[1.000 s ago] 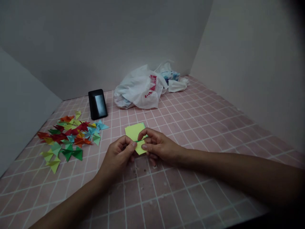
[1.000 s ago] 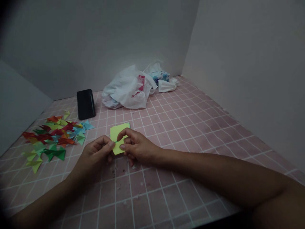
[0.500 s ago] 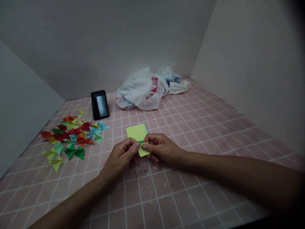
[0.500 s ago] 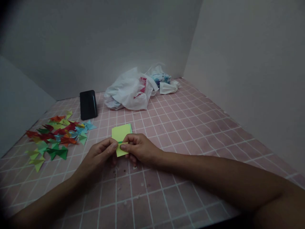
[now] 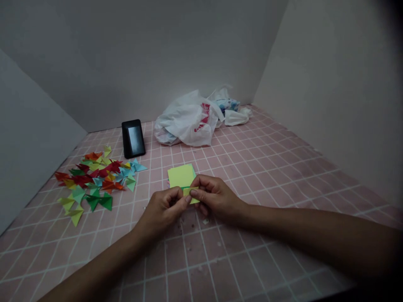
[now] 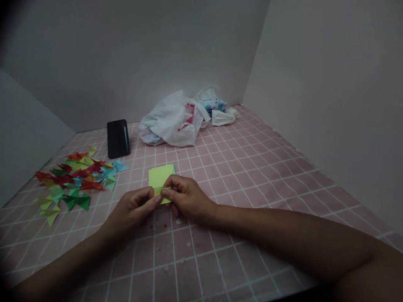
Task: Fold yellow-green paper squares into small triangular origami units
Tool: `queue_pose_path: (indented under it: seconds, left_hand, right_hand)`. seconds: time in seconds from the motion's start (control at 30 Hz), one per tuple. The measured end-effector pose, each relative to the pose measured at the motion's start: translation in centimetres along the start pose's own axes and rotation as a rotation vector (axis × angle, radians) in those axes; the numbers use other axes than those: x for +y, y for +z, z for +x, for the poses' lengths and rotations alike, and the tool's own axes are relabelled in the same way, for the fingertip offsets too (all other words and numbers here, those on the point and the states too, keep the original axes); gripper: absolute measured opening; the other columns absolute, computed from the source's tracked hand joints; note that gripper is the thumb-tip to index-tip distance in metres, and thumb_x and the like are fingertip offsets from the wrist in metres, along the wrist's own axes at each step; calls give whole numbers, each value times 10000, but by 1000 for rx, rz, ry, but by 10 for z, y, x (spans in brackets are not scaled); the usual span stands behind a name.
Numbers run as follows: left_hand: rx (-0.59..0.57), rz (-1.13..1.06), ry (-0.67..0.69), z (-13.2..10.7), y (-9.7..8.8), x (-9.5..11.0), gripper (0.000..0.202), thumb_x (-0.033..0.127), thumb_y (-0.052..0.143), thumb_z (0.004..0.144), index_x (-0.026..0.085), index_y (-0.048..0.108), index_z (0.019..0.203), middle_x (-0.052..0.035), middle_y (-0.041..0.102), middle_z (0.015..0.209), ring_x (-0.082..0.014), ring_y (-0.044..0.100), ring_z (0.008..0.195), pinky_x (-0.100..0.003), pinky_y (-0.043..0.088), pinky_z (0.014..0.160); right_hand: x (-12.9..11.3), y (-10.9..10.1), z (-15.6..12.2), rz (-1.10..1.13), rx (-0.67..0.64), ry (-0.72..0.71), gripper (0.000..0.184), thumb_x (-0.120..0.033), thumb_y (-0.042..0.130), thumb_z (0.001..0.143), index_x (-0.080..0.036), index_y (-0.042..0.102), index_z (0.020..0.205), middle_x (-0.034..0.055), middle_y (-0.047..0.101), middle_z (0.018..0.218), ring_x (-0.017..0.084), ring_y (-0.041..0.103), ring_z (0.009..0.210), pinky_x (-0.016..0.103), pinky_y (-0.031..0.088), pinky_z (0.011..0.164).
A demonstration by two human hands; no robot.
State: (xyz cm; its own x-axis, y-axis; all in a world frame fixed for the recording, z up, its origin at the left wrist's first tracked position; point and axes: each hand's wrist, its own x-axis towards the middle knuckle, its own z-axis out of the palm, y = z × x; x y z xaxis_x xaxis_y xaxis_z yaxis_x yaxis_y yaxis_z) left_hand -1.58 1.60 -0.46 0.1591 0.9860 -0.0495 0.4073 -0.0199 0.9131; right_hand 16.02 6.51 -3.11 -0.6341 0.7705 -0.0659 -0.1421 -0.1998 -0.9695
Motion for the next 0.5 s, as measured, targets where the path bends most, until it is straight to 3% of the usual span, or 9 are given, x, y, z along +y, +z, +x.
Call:
queue_pose_path:
  seconds: [0.17,0.33,0.5]
  left_hand:
    - [-8,25,12,-1,-2,1,328,438,562,918,200,546,693,33,519,568,-123,449,531,-244,328,519]
    - [72,61,10,-3,-1,0,381,423,521,942,201,536,633,31,514,531,-121,438,496,-247,325,499]
    - [189,31,3,-4,0,-1,388,391,509,948,205,532,608,23,542,528,-130,473,496,-250,350,500]
  right_hand:
    - [-2,0,1,2,-50,54,241,-360,694,828,-191,530,772,-98,507,470,48,424,324,153,322,312]
    - [0,-1,2,27,-39,43,161,-309,616,885,-187,547,806,-95,512,466,55,443,335,159,357,341]
    - [2,-3,6,72,-5,-2,227,-371,618,895,-181,530,809,-64,595,566,57,509,378,166,399,379]
